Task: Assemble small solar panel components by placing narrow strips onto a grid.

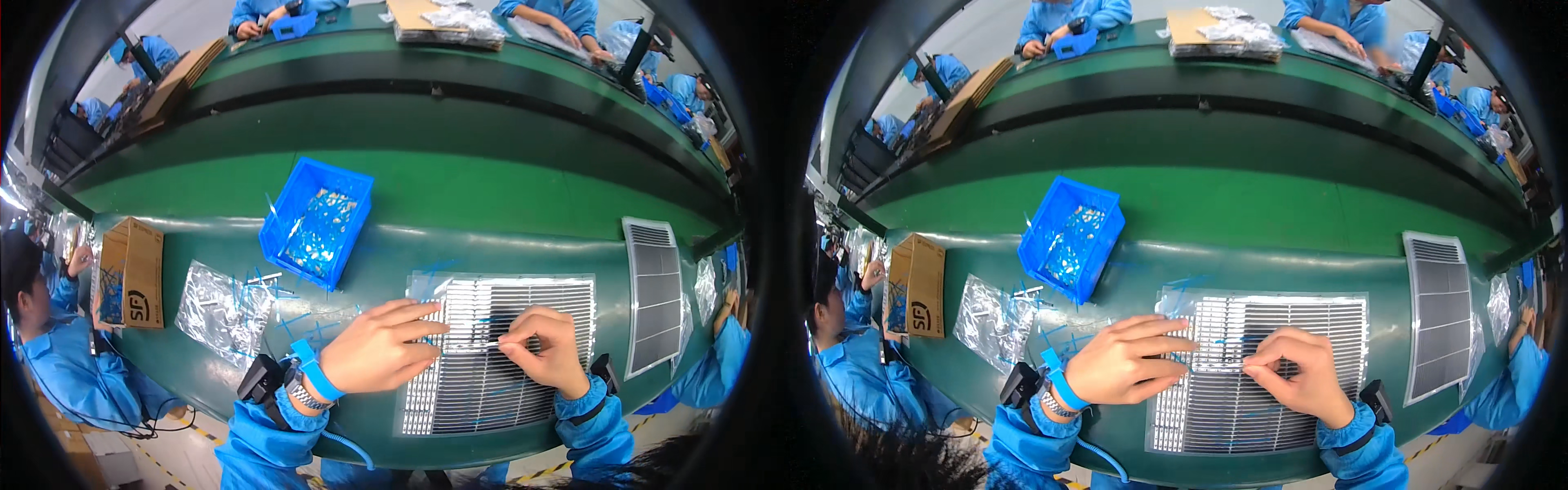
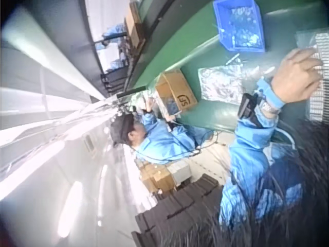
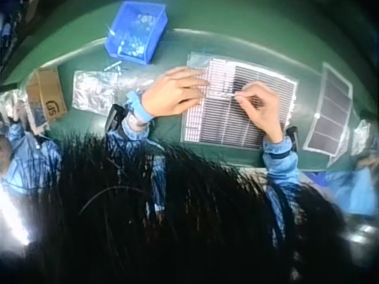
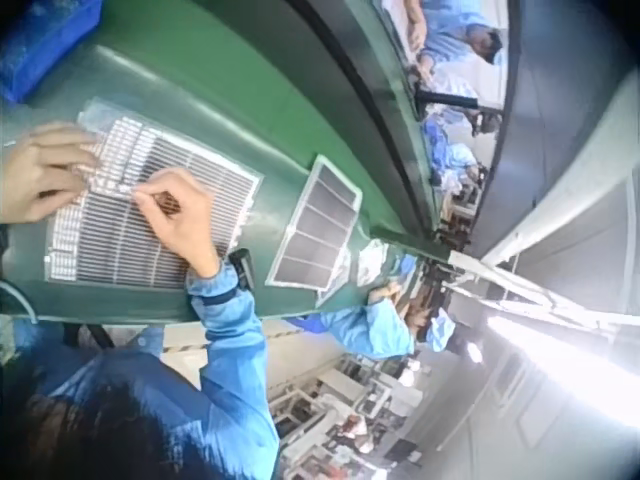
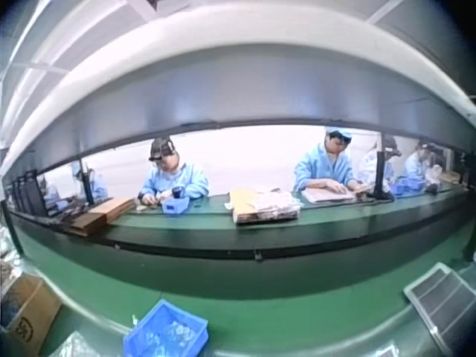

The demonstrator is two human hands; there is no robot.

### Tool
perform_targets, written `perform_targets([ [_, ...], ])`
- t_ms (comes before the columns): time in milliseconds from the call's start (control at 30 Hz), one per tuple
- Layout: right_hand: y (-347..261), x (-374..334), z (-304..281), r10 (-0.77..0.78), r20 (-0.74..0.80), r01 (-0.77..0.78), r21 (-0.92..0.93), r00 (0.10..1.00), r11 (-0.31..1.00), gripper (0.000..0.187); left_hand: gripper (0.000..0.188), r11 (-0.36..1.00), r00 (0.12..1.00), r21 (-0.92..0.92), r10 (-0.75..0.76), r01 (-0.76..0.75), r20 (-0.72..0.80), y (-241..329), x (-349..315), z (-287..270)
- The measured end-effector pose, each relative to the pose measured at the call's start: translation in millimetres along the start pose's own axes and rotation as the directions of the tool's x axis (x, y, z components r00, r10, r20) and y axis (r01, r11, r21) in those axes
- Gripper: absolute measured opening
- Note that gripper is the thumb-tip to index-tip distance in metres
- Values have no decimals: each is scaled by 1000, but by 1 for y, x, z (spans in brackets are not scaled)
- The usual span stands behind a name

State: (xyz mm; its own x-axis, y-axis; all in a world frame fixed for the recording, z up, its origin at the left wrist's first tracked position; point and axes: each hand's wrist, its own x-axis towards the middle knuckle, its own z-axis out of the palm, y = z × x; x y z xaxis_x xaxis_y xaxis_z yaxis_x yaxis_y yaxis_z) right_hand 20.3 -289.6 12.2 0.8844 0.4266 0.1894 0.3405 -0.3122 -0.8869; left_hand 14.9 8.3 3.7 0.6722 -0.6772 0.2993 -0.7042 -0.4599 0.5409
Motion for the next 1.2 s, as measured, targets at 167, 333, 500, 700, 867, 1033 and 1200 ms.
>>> perform_targets([
  [167,9,-2,7,85,59,-87,39,995,995,10,14,998,1000,59,-30,30,7,-4,-4,-2],
  [333,4,-4,5,144,119,-135,-85,982,987,10,17,997,1000,74,-31,31,3,-4,-5,1],
  [500,3,-2,6,157,136,-144,-105,978,984,10,22,993,997,95,-78,77,2,-5,-4,2],
  [700,3,-5,8,61,169,-28,-188,984,982,13,27,990,995,117,-75,82,-60,-3,-2,4],
  [867,6,-8,10,4,184,44,-258,983,965,14,25,999,997,-6,-40,40,-69,-4,-4,7],
  [1033,5,-6,9,2,195,44,-230,981,972,14,21,997,996,-77,-33,27,-81,-3,-6,11],
  [1200,6,-5,6,29,214,20,-226,976,974,14,17,991,996,-130,-37,26,-82,-4,-5,10],
])
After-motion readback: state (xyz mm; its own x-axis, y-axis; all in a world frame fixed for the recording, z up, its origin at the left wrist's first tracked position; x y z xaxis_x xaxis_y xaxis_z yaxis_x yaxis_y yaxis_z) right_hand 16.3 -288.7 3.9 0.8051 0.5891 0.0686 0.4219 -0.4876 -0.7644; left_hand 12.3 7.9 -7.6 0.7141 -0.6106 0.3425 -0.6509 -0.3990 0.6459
